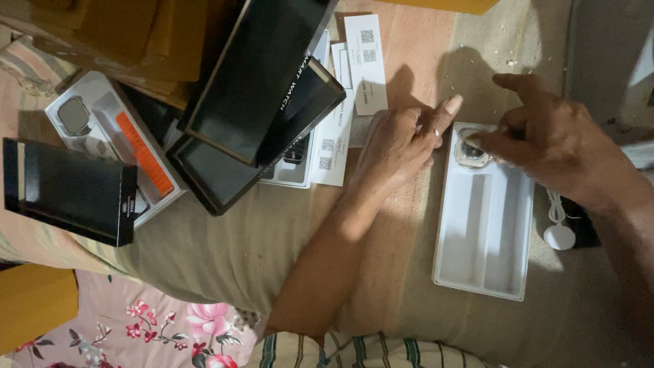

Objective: The person packs smartwatch retail boxes on a bed. They place a smartwatch into a white inner tray, add the charging cable and watch strap, position a paper manual, close the box, and stack the finished boxes with others on the bed.

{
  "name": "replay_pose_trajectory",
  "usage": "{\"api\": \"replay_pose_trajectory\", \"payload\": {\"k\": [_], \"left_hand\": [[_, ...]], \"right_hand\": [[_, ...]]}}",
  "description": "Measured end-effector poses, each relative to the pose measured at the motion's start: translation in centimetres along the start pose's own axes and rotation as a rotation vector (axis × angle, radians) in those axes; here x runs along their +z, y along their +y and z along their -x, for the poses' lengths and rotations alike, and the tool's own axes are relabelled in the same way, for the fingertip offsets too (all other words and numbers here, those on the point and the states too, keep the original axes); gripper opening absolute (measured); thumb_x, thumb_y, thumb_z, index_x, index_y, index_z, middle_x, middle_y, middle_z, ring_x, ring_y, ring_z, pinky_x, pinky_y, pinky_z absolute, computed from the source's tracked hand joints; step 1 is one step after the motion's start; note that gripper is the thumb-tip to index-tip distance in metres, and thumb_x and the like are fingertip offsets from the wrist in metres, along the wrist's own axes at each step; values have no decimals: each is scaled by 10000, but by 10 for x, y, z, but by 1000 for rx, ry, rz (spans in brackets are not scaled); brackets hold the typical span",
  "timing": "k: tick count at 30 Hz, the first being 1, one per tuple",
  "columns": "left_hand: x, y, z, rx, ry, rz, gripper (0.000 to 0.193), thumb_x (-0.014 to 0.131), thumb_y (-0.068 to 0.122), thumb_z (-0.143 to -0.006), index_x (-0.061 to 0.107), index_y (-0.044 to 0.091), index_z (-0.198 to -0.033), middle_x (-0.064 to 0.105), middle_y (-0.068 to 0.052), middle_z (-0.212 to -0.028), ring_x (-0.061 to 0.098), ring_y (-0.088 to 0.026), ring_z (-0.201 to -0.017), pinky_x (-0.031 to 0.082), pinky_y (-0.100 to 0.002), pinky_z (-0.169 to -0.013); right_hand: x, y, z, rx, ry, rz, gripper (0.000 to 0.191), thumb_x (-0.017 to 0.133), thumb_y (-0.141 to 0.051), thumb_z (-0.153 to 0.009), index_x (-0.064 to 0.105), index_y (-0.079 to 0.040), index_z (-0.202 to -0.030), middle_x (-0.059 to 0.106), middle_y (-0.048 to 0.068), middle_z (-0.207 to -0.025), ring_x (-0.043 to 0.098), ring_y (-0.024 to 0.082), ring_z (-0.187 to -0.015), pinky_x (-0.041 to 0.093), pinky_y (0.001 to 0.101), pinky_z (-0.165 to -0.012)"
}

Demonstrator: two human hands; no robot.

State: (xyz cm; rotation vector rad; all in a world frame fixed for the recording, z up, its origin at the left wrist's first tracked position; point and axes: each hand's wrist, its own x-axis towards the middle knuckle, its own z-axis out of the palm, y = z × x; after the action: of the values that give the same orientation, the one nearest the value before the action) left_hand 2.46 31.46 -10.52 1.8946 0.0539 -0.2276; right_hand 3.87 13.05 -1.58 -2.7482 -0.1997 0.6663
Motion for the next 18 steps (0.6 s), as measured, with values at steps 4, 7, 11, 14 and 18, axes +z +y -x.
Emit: {"api": "replay_pose_trajectory", "payload": {"k": [4, 7, 11, 14, 18], "left_hand": [[7, -8, 0, 146, 78, -263, 692, 551, 692, -914, 619, 63, -635, 540, -9, -498, 513, -105, -425, 433, -325, -402], [14, -12, -3, 178, 116, -343, 658, 617, 670, -910, 591, 72, -636, 494, 16, -524, 419, -102, -439, 381, -325, -396], [15, -13, -2, 124, 81, -345, 497, 668, 575, -891, 663, 116, -699, 561, 13, -505, 475, -120, -422, 392, -351, -399], [13, -11, 1, 201, 129, -291, 398, 712, 463, -898, 706, 89, -760, 650, -27, -566, 609, -150, -474, 469, -362, -469], [11, -7, 5, 254, 177, -273, 346, 739, 404, -899, 726, 73, -799, 703, -76, -669, 691, -224, -589, 520, -395, -574]], "right_hand": [[3, 5, -3, -11, 3, -9, 806, 730, -292, -964, 354, 18, -1606, 739, 168, -736, 715, 213, -574, 536, 351, -510], [7, 12, -5, -77, 42, 5, 790, 731, -254, -965, 366, 51, -1596, 749, 176, -717, 729, 222, -543, 547, 350, -464], [12, 15, -8, -108, 68, -57, 801, 743, -243, -938, 376, 74, -1576, 743, 178, -735, 729, 219, -559, 552, 341, -475], [12, 15, -8, -123, 65, -26, 791, 742, -250, -943, 380, 85, -1561, 744, 176, -727, 730, 218, -563, 547, 346, -486], [10, 12, -9, -88, 48, 25, 787, 745, -259, -950, 381, 76, -1562, 738, 180, -716, 725, 223, -562, 544, 348, -487]]}}
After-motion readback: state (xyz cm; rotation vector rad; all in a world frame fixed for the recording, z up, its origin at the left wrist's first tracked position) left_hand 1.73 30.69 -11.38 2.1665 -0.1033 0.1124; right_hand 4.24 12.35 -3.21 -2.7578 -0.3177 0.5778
